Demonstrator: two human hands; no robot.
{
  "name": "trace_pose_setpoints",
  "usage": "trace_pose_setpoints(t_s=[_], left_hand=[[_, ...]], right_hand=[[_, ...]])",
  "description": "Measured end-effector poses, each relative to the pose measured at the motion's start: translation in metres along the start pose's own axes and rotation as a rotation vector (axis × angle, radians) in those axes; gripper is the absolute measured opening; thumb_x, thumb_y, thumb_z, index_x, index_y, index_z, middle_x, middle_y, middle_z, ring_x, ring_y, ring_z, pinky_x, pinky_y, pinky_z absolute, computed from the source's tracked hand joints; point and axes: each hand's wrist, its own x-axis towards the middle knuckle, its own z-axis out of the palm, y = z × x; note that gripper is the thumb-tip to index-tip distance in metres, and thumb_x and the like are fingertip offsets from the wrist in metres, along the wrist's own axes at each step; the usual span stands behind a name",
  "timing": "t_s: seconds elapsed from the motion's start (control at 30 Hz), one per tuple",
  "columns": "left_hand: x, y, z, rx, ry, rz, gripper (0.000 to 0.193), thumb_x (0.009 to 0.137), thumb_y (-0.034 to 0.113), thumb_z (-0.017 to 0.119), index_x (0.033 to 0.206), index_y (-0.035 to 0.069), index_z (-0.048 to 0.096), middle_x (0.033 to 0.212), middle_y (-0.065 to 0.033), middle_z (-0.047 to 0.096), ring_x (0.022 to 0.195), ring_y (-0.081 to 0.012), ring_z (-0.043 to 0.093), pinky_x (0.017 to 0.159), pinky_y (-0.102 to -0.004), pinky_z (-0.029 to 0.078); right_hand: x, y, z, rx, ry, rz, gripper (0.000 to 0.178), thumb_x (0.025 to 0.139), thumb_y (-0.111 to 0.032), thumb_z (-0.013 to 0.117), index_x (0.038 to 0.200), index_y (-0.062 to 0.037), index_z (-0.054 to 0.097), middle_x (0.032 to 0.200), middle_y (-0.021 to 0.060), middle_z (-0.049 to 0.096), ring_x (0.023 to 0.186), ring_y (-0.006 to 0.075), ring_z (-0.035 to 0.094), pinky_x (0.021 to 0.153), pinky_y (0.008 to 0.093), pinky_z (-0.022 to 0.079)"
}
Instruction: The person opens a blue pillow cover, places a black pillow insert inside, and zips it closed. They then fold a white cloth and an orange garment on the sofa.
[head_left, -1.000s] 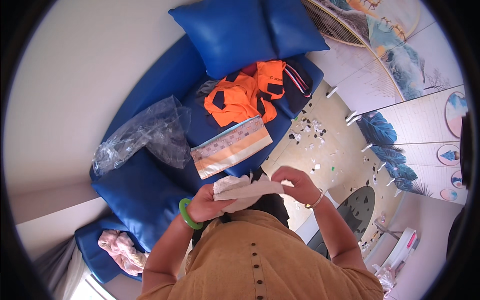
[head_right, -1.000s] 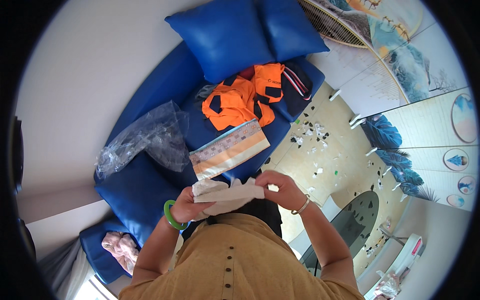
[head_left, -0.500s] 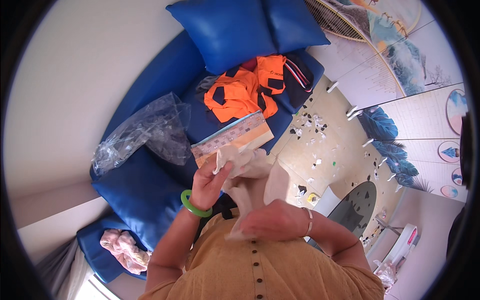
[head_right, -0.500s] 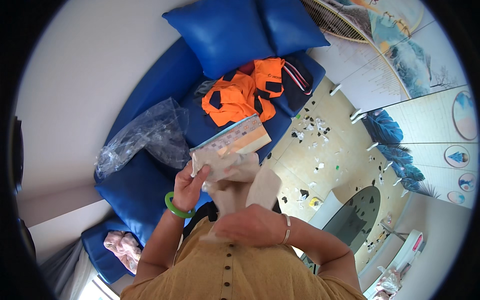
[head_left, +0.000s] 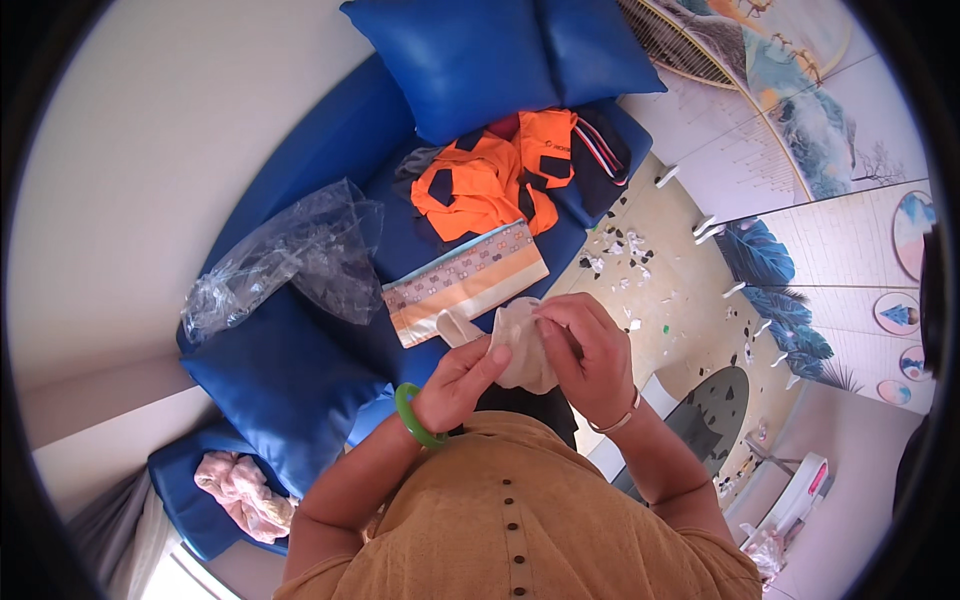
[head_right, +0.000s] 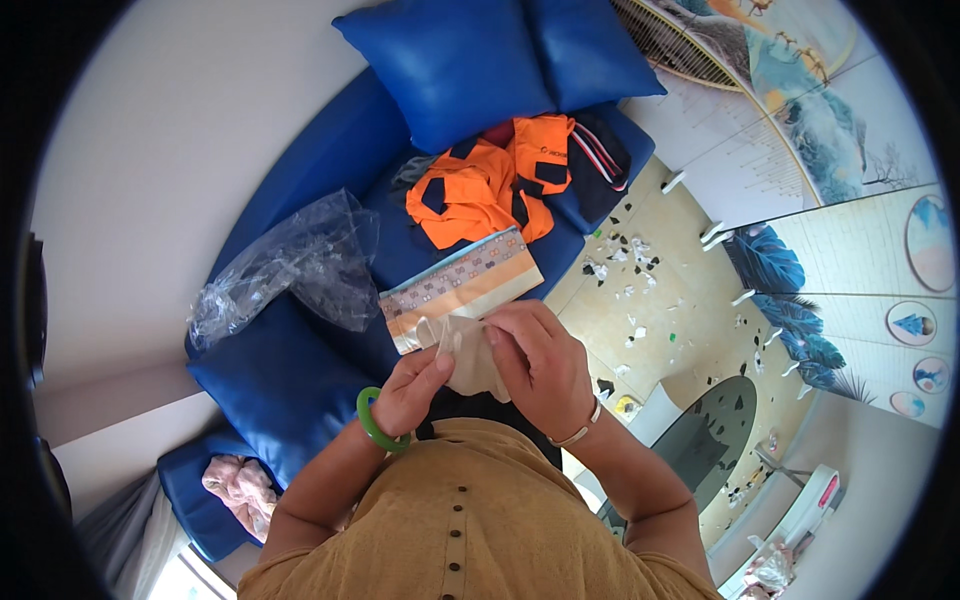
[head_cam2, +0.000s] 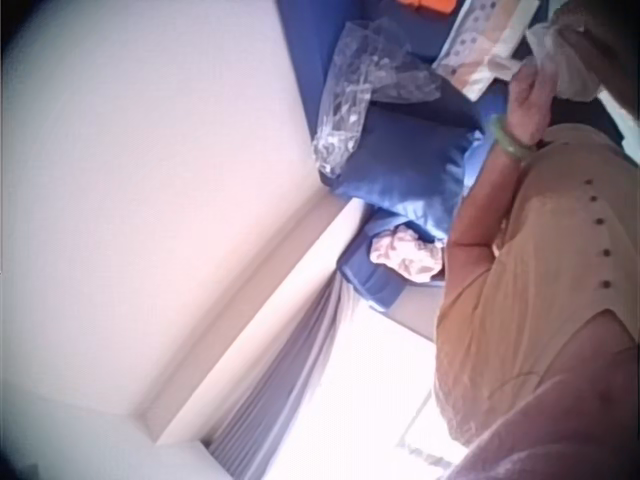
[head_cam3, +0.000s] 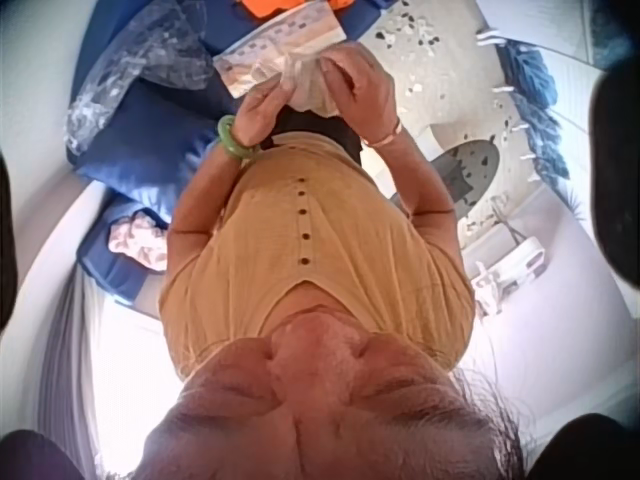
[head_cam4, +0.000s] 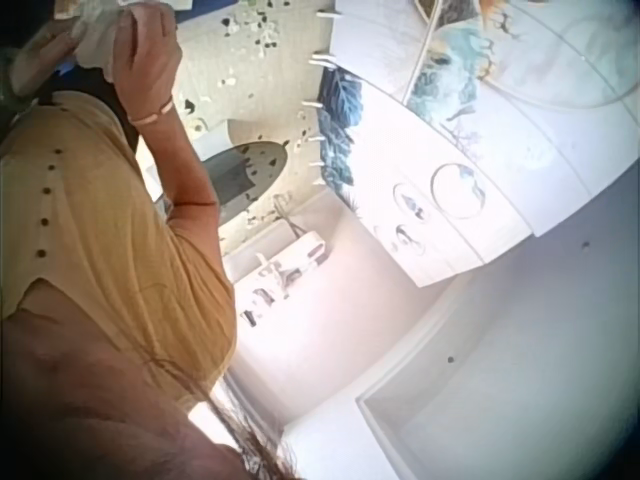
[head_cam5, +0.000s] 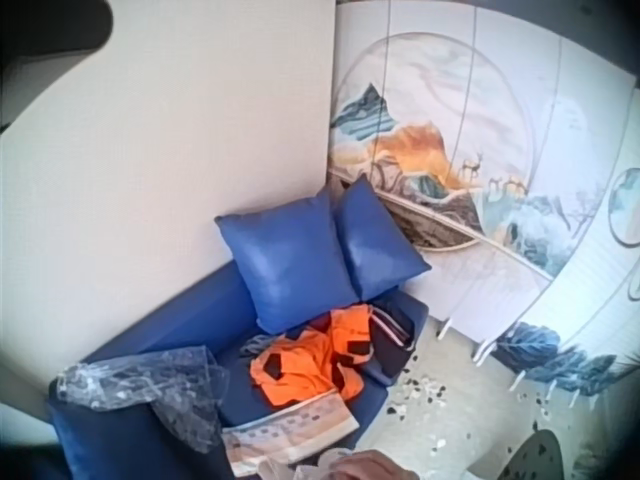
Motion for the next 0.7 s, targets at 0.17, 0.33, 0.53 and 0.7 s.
trace_pose_setpoints(t_s=[0.17,0.33,0.53,0.7], left_hand=[[0.005,0.004,0.001,0.54,-0.067,0.183,0.019,0.089,0.006,0.064,0.106,0.0,0.063,0.097,-0.0081,0.066,0.085,-0.0136,0.062,0.074,-0.0284,0.048],[-0.009,0.02,-0.004,0.659,-0.232,0.358,0.013,0.083,0.0,0.067,0.095,-0.001,0.063,0.093,-0.0139,0.065,0.081,-0.0252,0.064,0.068,-0.0338,0.046],[-0.043,0.043,-0.033,0.209,-0.362,0.254,0.018,0.081,-0.005,0.068,0.098,-0.006,0.063,0.102,-0.0198,0.063,0.089,-0.0308,0.064,0.075,-0.0361,0.046],[-0.039,0.068,-0.048,0.105,-0.533,0.234,0.023,0.082,-0.004,0.069,0.104,-0.011,0.063,0.109,-0.0244,0.062,0.098,-0.0323,0.063,0.082,-0.038,0.047]], right_hand=[[-0.007,0.009,-0.002,0.215,-0.229,0.205,0.014,0.088,-0.007,0.063,0.1,-0.0008,0.06,0.095,0.0121,0.066,0.079,0.0246,0.066,0.068,0.0303,0.052],[-0.024,0.02,-0.021,0.488,-0.474,0.252,0.038,0.084,-0.015,0.071,0.117,-0.0069,0.056,0.099,0.0101,0.065,0.084,0.0193,0.065,0.075,0.0286,0.052],[-0.027,0.037,-0.012,0.305,-0.797,0.03,0.068,0.073,-0.015,0.078,0.134,-0.0143,0.048,0.121,0.0056,0.056,0.1,0.0261,0.061,0.083,0.0333,0.052],[-0.022,0.052,0.009,0.341,-0.969,0.096,0.072,0.072,-0.019,0.079,0.136,-0.0161,0.046,0.121,0.0076,0.052,0.097,0.027,0.059,0.083,0.0363,0.05]])
